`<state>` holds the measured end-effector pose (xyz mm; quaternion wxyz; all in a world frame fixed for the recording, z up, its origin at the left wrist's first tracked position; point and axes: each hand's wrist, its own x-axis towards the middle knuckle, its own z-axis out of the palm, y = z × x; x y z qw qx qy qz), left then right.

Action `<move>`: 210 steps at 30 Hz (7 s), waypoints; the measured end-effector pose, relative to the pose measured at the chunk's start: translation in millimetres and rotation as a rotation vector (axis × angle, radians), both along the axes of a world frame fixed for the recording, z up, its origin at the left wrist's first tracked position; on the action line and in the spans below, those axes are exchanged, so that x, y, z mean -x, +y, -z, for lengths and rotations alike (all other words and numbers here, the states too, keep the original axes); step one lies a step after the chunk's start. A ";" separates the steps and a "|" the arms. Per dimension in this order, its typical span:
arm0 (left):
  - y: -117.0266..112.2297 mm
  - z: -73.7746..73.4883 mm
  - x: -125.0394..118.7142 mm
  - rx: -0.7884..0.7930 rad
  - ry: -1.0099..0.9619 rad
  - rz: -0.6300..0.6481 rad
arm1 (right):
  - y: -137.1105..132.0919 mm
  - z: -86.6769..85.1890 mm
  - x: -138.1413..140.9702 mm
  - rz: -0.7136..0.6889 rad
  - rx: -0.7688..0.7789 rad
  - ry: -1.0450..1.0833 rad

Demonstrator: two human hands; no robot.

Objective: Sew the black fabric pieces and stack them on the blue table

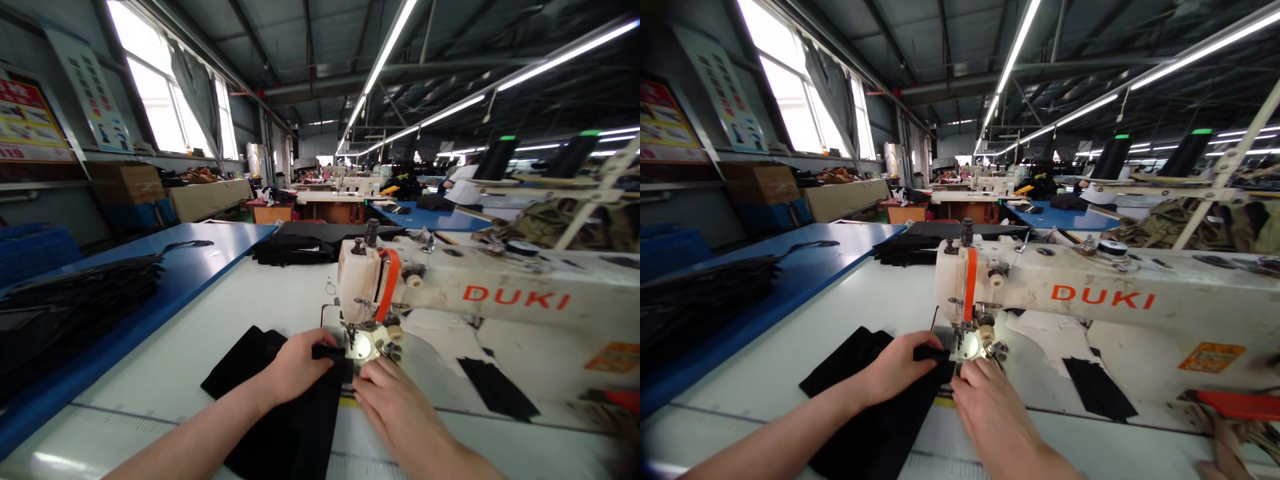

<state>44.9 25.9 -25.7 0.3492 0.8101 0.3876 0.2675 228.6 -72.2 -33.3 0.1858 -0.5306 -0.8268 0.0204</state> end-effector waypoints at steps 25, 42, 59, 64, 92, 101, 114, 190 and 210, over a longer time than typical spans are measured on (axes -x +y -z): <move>7.3 -4.8 -14.1 -0.132 0.270 -0.017 | 0.7 2.2 -8.5 -0.029 0.042 0.071; 0.7 9.2 -14.7 -0.296 0.030 0.124 | 1.0 3.2 -8.0 -0.010 0.082 0.107; 1.7 11.5 -11.2 -0.292 0.071 0.110 | -0.3 2.3 -8.0 0.004 0.010 0.100; 0.3 9.3 -11.6 -0.295 0.069 0.102 | -1.0 1.0 -8.3 0.002 0.016 0.101; -27.0 -11.0 -9.5 -0.634 0.334 0.221 | -6.3 -0.3 -8.9 -0.048 0.031 0.110; -31.1 -12.5 -7.7 -0.729 0.392 0.278 | -4.1 -1.7 -9.9 0.015 -0.076 0.164; -26.8 5.4 2.9 -0.558 0.289 0.219 | -5.4 -4.1 -4.9 -0.015 -0.086 0.078; -32.8 -6.7 4.6 -0.449 0.438 0.287 | 24.7 -4.6 -25.0 -0.037 -0.076 -0.036; -19.1 1.1 -2.5 -0.462 0.418 0.274 | 30.7 -3.5 -26.4 0.032 -0.074 -0.035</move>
